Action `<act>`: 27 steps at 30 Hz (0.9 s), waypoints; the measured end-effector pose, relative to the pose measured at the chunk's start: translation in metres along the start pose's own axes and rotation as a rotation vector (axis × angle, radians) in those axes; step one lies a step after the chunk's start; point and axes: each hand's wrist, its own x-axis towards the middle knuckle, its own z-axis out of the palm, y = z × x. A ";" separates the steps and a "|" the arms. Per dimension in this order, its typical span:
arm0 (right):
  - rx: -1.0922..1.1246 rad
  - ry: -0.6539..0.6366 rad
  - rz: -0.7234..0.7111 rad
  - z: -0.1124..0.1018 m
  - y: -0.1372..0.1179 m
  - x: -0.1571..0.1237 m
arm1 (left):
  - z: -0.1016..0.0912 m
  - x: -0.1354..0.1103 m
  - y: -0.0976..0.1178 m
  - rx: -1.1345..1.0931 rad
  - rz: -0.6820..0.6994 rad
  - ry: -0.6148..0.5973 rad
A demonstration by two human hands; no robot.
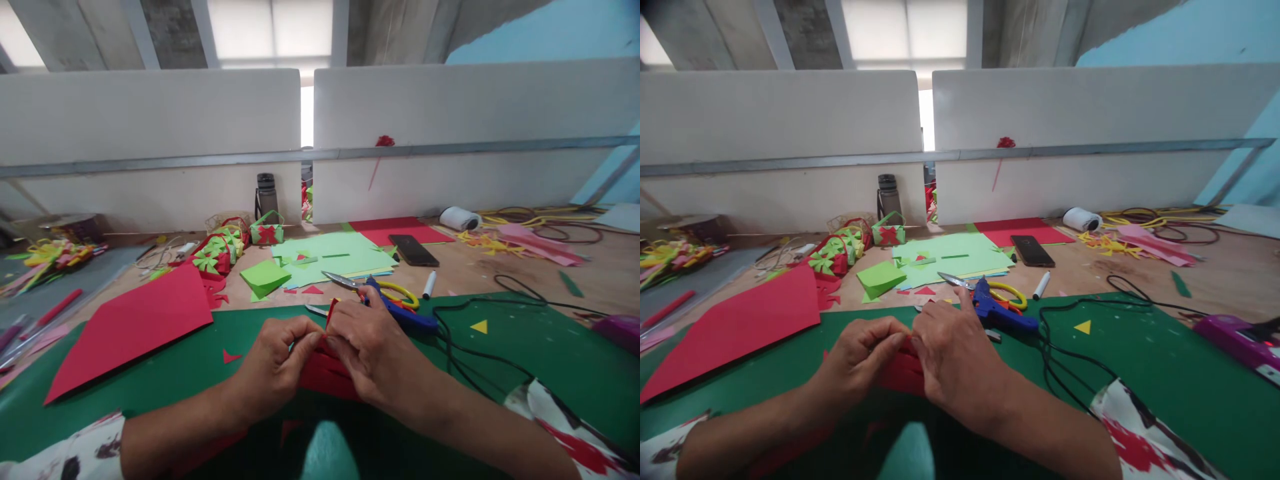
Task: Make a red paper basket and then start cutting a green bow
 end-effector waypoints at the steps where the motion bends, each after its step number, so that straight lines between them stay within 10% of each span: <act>1: -0.014 -0.001 -0.001 0.001 0.001 0.000 | -0.001 0.001 0.000 0.010 0.008 -0.013; 13: -0.114 0.025 -0.113 0.003 0.004 0.001 | -0.012 0.007 0.006 0.025 0.032 -0.086; 21: 0.161 0.385 -0.045 -0.035 0.021 -0.003 | -0.027 0.010 -0.013 -0.072 -0.064 0.008; 27: 0.422 0.151 0.213 -0.026 0.038 -0.014 | -0.034 0.001 -0.026 -0.169 -0.218 0.046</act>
